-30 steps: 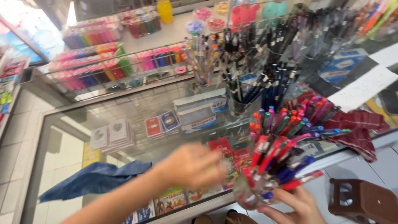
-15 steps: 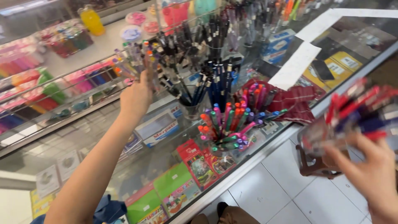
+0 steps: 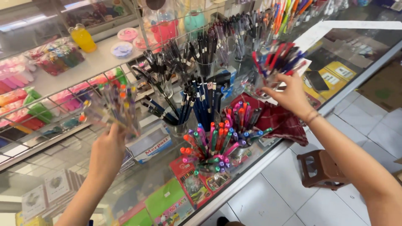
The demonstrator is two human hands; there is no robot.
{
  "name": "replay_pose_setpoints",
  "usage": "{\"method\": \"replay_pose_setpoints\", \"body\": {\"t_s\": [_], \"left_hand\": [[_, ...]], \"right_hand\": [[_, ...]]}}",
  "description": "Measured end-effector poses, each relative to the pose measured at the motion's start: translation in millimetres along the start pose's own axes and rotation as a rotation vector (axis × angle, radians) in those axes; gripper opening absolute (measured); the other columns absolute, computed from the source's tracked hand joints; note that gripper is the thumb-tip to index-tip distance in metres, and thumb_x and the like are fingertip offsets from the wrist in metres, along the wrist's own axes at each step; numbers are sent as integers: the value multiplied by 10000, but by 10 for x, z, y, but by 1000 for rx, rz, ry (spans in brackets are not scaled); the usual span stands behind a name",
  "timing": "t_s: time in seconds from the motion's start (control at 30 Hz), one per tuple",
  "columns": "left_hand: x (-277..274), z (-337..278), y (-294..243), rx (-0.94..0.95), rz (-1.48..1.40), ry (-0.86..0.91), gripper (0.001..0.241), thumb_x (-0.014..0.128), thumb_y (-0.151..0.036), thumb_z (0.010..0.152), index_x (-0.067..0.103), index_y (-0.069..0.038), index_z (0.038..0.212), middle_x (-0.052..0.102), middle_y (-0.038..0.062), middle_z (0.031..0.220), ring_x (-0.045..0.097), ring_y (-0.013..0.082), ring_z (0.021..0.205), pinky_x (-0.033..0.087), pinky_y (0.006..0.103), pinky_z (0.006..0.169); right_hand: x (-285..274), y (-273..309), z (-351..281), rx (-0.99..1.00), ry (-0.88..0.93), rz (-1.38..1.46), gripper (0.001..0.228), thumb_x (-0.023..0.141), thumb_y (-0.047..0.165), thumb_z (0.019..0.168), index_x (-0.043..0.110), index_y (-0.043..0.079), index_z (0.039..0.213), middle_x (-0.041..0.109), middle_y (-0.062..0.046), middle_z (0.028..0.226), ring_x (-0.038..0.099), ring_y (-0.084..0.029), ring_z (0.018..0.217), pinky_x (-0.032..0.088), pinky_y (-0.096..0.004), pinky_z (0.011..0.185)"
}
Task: Cleaning the glass display case and organizing pens and pencils in a stationery store.
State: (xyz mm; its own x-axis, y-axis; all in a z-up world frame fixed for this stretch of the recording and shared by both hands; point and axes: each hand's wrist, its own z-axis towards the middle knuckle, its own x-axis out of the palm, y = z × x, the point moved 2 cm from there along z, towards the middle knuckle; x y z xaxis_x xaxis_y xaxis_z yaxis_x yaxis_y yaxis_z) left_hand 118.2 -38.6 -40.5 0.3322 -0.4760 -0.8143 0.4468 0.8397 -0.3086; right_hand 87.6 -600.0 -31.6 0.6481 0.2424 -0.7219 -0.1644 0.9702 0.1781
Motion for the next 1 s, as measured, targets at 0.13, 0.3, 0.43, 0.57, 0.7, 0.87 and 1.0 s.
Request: {"method": "replay_pose_setpoints", "body": {"t_s": [0.13, 0.3, 0.43, 0.57, 0.7, 0.87, 1.0], "left_hand": [[-407, -304, -198, -58, 50, 22, 99, 608, -134, 981, 599, -44, 1021, 682, 250, 850, 664, 472, 752, 518, 552, 644], [-1060, -333, -738, -94, 71, -40, 145, 667, -158, 952, 626, -54, 1044, 704, 189, 844, 669, 421, 709, 514, 503, 584], [-1494, 13, -1168, 10, 45, -86, 159, 679, -151, 957, 619, -53, 1067, 696, 180, 866, 671, 395, 724, 511, 476, 607], [-1635, 541, -1650, 160, 38, -85, 148, 724, -143, 943, 726, -22, 1029, 695, 187, 796, 658, 369, 660, 493, 440, 585], [-1348, 1151, -2032, 444, -187, -48, 115, 698, -80, 922, 772, -17, 984, 750, 159, 833, 710, 273, 652, 544, 390, 646], [-313, 1872, -2307, 488, -377, 147, 152, 744, -60, 831, 791, -32, 973, 759, 158, 816, 751, 242, 682, 589, 363, 685], [383, 2176, -2522, 486, -487, 367, 199, 793, -26, 742, 823, -69, 934, 781, 147, 866, 777, 230, 749, 598, 341, 749]], "right_hand": [[123, 167, 211, 138, 75, 363, 317, 856, 307, 771, 663, 59, 812, 609, -210, 1111, 633, -333, 1009, 614, -390, 753], [342, 63, 256, -15, 85, 223, 331, 894, 290, 771, 667, 50, 785, 689, -183, 922, 608, -416, 1016, 510, -492, 883], [465, -28, 257, -24, 129, 217, 320, 898, 284, 772, 678, 52, 768, 724, -136, 776, 594, -437, 1007, 498, -516, 955], [476, -57, 215, -25, 101, 227, 308, 896, 281, 769, 687, 55, 772, 714, -156, 792, 599, -440, 952, 495, -525, 980], [459, -51, 181, 53, 32, 224, 319, 904, 296, 754, 716, 51, 835, 659, -265, 928, 615, -443, 959, 517, -488, 838], [487, -36, 172, 173, 18, 214, 343, 927, 293, 744, 715, 36, 825, 646, -272, 948, 620, -433, 941, 523, -473, 852], [486, -62, 158, 188, -51, 217, 341, 937, 288, 733, 713, 41, 806, 651, -240, 1042, 634, -436, 1002, 526, -478, 880]]}}
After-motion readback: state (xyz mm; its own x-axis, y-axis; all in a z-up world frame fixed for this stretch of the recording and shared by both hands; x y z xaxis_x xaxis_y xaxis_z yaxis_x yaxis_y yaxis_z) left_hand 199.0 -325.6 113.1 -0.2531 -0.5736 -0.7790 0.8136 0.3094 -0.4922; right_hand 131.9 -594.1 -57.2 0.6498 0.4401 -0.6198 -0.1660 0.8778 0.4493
